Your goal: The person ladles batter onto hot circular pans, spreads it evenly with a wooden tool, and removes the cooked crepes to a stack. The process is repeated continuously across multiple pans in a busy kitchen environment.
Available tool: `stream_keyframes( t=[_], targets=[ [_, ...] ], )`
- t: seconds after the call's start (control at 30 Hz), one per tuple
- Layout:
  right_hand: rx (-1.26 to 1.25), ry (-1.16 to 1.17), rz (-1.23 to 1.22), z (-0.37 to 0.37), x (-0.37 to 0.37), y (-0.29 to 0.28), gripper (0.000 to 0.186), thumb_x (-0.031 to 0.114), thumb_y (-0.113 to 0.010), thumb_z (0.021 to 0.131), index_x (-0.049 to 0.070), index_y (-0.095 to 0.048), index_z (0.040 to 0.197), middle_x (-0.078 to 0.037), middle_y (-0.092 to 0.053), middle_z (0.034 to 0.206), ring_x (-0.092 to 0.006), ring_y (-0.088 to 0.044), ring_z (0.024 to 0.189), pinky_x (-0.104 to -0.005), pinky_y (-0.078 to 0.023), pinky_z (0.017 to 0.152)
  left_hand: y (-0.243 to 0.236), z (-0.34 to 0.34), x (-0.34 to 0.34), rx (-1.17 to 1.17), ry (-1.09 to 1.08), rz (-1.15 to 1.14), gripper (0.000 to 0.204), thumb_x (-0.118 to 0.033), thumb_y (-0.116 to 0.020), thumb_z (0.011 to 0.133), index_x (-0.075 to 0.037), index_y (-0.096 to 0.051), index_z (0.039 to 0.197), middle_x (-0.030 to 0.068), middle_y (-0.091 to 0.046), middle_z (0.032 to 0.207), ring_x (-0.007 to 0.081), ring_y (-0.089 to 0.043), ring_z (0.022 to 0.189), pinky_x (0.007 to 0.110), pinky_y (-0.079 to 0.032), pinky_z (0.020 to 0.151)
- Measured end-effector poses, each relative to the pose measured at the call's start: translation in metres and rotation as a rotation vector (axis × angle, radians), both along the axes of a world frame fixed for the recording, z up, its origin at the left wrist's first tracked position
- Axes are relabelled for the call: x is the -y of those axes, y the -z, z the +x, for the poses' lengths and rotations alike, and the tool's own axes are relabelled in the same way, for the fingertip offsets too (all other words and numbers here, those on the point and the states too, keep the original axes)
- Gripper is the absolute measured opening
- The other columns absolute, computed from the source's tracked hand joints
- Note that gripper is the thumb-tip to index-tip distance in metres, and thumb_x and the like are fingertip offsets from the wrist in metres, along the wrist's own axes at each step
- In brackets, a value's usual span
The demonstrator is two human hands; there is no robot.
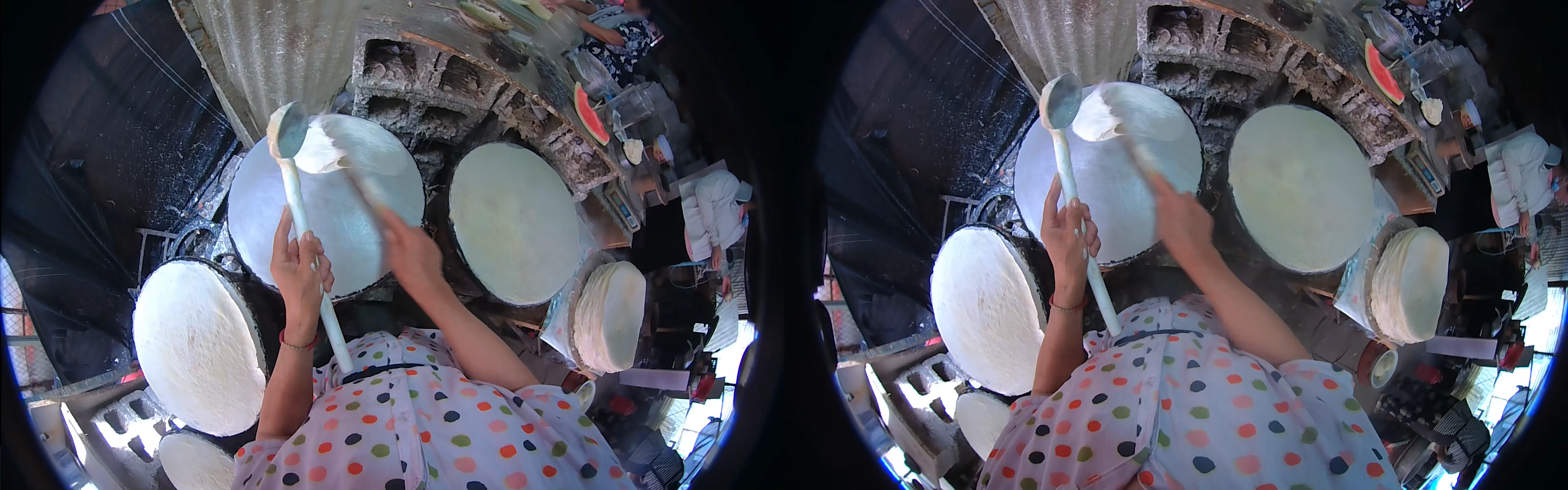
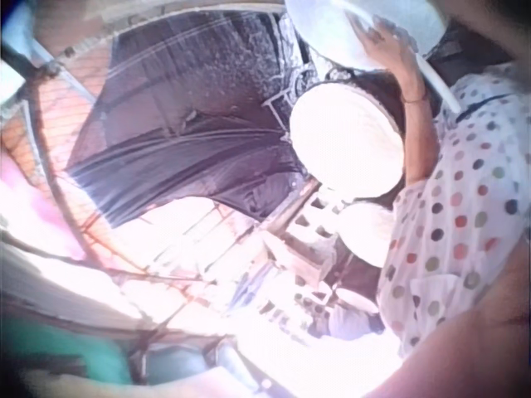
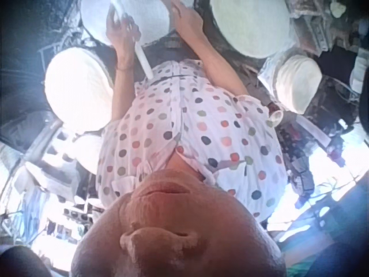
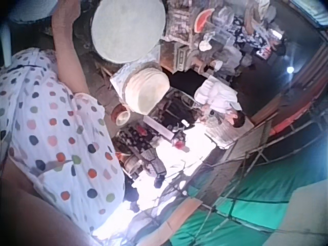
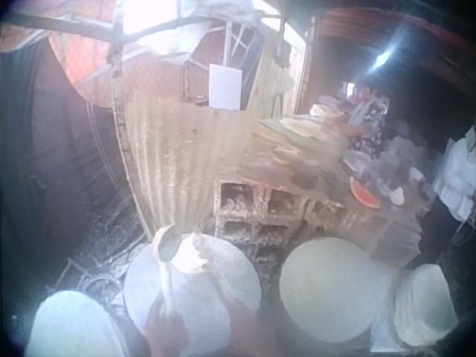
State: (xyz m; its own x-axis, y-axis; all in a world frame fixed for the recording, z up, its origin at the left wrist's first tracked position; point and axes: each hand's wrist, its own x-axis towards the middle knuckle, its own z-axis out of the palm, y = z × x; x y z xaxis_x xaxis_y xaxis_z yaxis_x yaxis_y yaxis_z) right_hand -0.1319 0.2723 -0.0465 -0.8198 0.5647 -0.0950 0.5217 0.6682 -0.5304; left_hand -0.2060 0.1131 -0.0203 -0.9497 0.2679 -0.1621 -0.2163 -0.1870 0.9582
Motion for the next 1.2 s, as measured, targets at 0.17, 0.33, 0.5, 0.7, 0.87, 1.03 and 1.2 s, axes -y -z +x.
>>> stream_keyframes(
  t=[0.17, 0.33, 0.5, 0.7, 0.87, 1.03, 1.2],
  targets=[
    [-0.211, 0.166, -0.333, 0.005, -0.015, 0.024, 0.036, 0.011, -0.052, 0.093, 0.010, -0.055, 0.129, -0.019, -0.064, 0.115, -0.0281, -0.064, 0.104, -0.0336, -0.048, 0.089, -0.002, 0.004, 0.005, 0.099, -0.039, 0.109, 0.050, -0.015, -0.048, 0.099, -0.009, -0.028, 0.145, 0.0018, -0.046, 0.072, 0.0047, -0.040, 0.043, 0.020, -0.032, 0.033],
    [-0.268, -0.007, -0.440, -0.044, 0.011, 0.025, 0.038, 0.014, -0.052, 0.093, 0.010, -0.054, 0.130, -0.020, -0.066, 0.103, -0.0309, -0.067, 0.088, -0.0360, -0.051, 0.078, -0.008, 0.011, 0.011, 0.036, -0.073, 0.160, 0.048, -0.019, -0.052, 0.098, -0.004, -0.035, 0.140, 0.0007, -0.046, 0.070, 0.0041, -0.040, 0.044, 0.019, -0.036, 0.038],
    [0.035, -0.266, 0.149, -0.036, 0.007, 0.001, 0.039, 0.018, -0.057, 0.091, 0.019, -0.056, 0.130, -0.018, -0.062, 0.081, -0.0360, -0.062, 0.075, -0.0451, -0.050, 0.069, -0.026, -0.003, 0.020, 0.039, -0.108, 0.088, 0.043, -0.018, -0.057, 0.094, 0.011, -0.049, 0.124, -0.0008, -0.045, 0.061, 0.0077, -0.047, 0.048, 0.024, -0.044, 0.053],
    [-0.305, -0.033, -0.163, -0.018, -0.073, 0.039, 0.037, 0.016, -0.052, 0.092, 0.019, -0.056, 0.128, -0.021, -0.065, 0.104, -0.0380, -0.064, 0.096, -0.0423, -0.051, 0.084, -0.027, 0.002, 0.033, -0.012, -0.161, 0.002, 0.040, -0.013, -0.054, 0.090, 0.012, -0.050, 0.120, 0.0039, -0.055, 0.071, 0.0137, -0.062, 0.079, 0.025, -0.042, 0.071],
    [-0.263, -0.310, -0.284, -0.055, -0.020, 0.036, 0.034, 0.015, -0.055, 0.092, 0.014, -0.058, 0.126, -0.017, -0.066, 0.105, -0.0321, -0.066, 0.092, -0.0363, -0.052, 0.080, -0.025, 0.005, 0.036, -0.098, -0.175, 0.033, 0.036, -0.012, -0.053, 0.087, 0.011, -0.055, 0.114, 0.0150, -0.062, 0.096, 0.0240, -0.057, 0.109, 0.036, -0.040, 0.096],
    [-0.060, -0.459, 0.324, -0.029, -0.030, 0.006, 0.038, 0.022, -0.062, 0.088, 0.028, -0.060, 0.126, -0.013, -0.061, 0.075, -0.0324, -0.063, 0.072, -0.0448, -0.053, 0.063, -0.014, 0.013, 0.053, -0.111, -0.219, 0.022, 0.032, -0.014, -0.051, 0.084, 0.010, -0.063, 0.104, 0.0220, -0.056, 0.125, 0.0304, -0.049, 0.123, 0.042, -0.035, 0.103],
    [-0.311, -0.242, -0.136, -0.072, -0.083, 0.031, 0.031, 0.018, -0.057, 0.092, 0.014, -0.063, 0.122, -0.017, -0.067, 0.090, -0.0313, -0.065, 0.080, -0.0380, -0.051, 0.068, -0.017, 0.018, 0.065, -0.163, -0.226, -0.025, 0.038, -0.016, -0.047, 0.083, 0.009, -0.066, 0.104, 0.0243, -0.052, 0.131, 0.0329, -0.046, 0.127, 0.046, -0.029, 0.108]
  ],
)
